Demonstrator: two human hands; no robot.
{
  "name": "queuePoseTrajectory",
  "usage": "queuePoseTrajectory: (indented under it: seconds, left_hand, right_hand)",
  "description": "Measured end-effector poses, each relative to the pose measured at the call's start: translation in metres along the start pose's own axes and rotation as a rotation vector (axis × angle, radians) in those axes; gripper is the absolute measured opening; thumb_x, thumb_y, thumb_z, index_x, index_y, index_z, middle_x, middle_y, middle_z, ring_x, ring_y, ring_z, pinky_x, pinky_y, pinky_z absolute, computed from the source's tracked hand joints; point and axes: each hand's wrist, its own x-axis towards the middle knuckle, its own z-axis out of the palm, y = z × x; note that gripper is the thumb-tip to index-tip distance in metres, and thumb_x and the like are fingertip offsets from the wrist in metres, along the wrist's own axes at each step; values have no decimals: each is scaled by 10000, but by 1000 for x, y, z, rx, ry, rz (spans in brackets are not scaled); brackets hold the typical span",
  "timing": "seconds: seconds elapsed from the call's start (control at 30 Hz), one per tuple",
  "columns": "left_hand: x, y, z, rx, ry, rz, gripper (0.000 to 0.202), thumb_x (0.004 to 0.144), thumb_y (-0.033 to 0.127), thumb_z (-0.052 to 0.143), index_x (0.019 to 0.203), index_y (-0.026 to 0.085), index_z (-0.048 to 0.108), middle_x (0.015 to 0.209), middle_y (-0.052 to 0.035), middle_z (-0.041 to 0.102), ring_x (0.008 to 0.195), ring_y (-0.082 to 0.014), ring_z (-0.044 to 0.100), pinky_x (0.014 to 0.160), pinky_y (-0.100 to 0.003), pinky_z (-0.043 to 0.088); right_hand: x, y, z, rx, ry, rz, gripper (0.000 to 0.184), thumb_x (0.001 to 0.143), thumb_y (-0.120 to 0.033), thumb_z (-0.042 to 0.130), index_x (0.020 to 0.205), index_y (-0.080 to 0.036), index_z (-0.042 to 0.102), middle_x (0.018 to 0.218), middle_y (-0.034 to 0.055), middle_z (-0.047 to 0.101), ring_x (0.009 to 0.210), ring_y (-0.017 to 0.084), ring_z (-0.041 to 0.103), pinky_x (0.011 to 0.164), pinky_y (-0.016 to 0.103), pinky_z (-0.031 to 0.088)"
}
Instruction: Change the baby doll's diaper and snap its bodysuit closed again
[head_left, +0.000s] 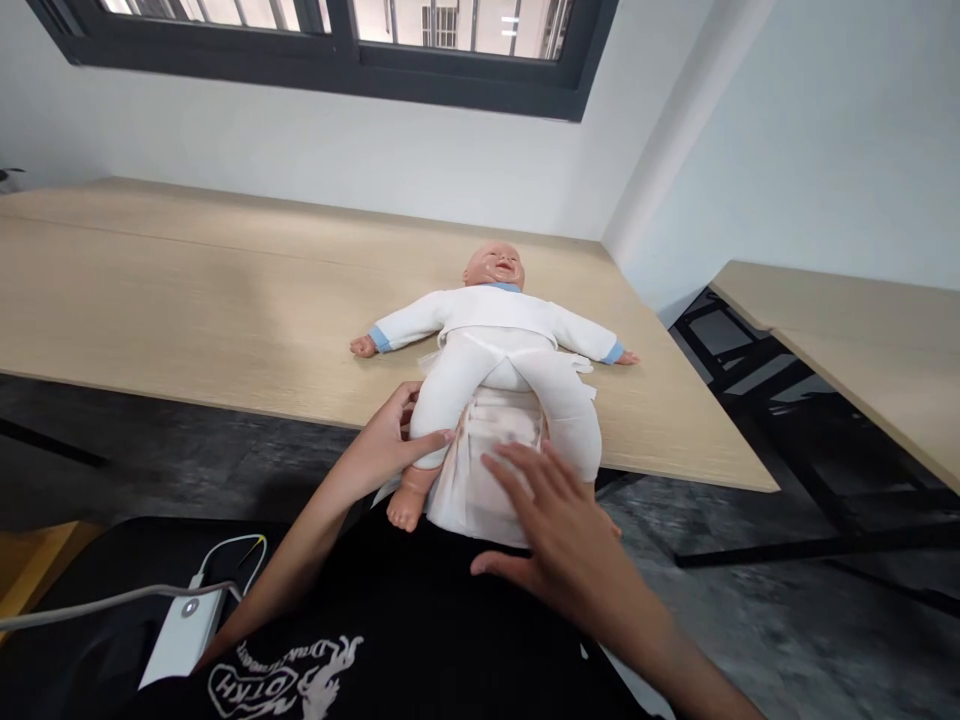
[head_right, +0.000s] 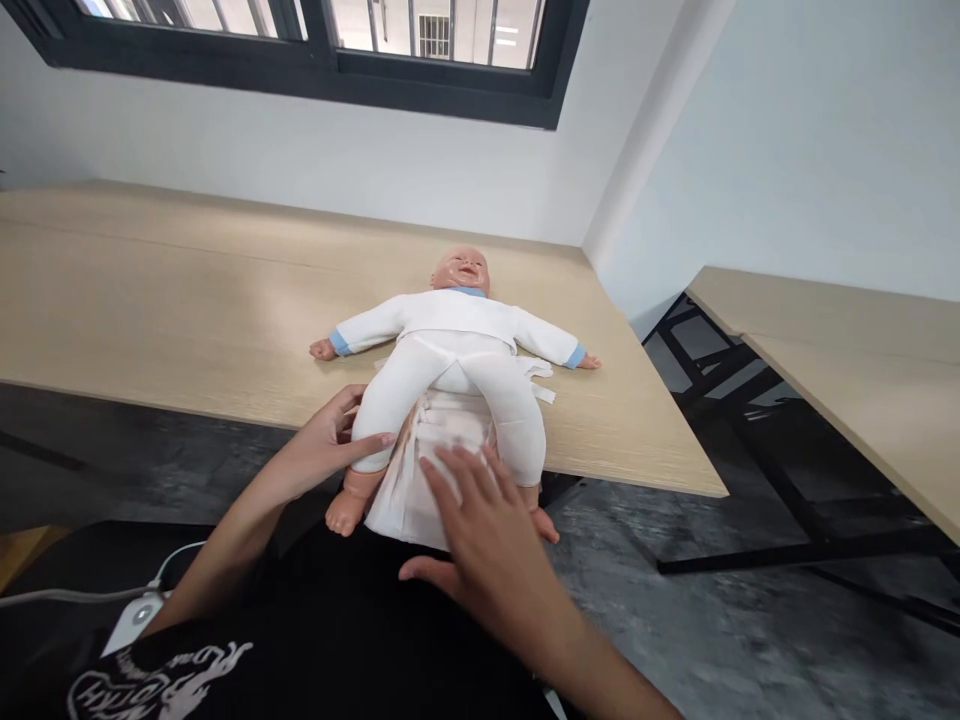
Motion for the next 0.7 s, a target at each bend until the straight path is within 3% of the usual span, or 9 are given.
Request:
queuePoseTrajectory:
  seconds: [0.1,0.2,0.33,0.47,0.6,0.7]
  left_hand:
    - [6,-1,5,16,46,44,803,766,444,797,1425,188,415,1380,-158,598,1251,-321,609,1043,-468,507]
    - [23,2,5,29,44,51,742,836,499,748,1452,213,451,1461,-145,567,1335,-331,558,1105,-455,457]
    - [53,15,4,35,28,32,504,916,582,639,1223,183,647,1358,-115,653,1357,-343,533,1165,-420,387]
    - [69,25,6,-59,39,2,474,839,532,750,1139,176,661,1246,-103,695,1288,-343,573,1075,-385,471]
    - [78,16,7,-266,-23,1,353,762,371,777,1044,198,653,1080,-76,721,1133,-290,642,977,-366,536]
    - [87,2,7,-337,-40,1,367,708,337,757,1014,191,617,981,-62,713,1029,-266,660,940,-370,539]
  right_hand:
    - [3,-16,15,-109,20,-64,311,952,-183,567,1244,-89,621,1338,148,663,1261,323,595,1115,518,459]
    - [13,-11,15,-29,75,-27,319,907,-30,441,1122,-148,645,1146,85,737,1073,250,678,1128,469,440]
    - [30,5,-5,33,107,-1,320,904,-1,434,1081,-179,633,1021,55,748,917,216,696,1102,443,433]
    - [52,24,-25,-21,158,-75,311,953,-17,429,1046,-214,651,928,12,739,891,193,682,1113,406,389]
    - [102,59,-42,-77,157,-102,215,986,-128,508,1023,-225,696,876,27,722,896,225,658,1108,425,370]
    - [152,98,-42,-50,-1,-42,208,1005,-223,533,889,-174,699,829,76,695,819,262,628,918,427,439]
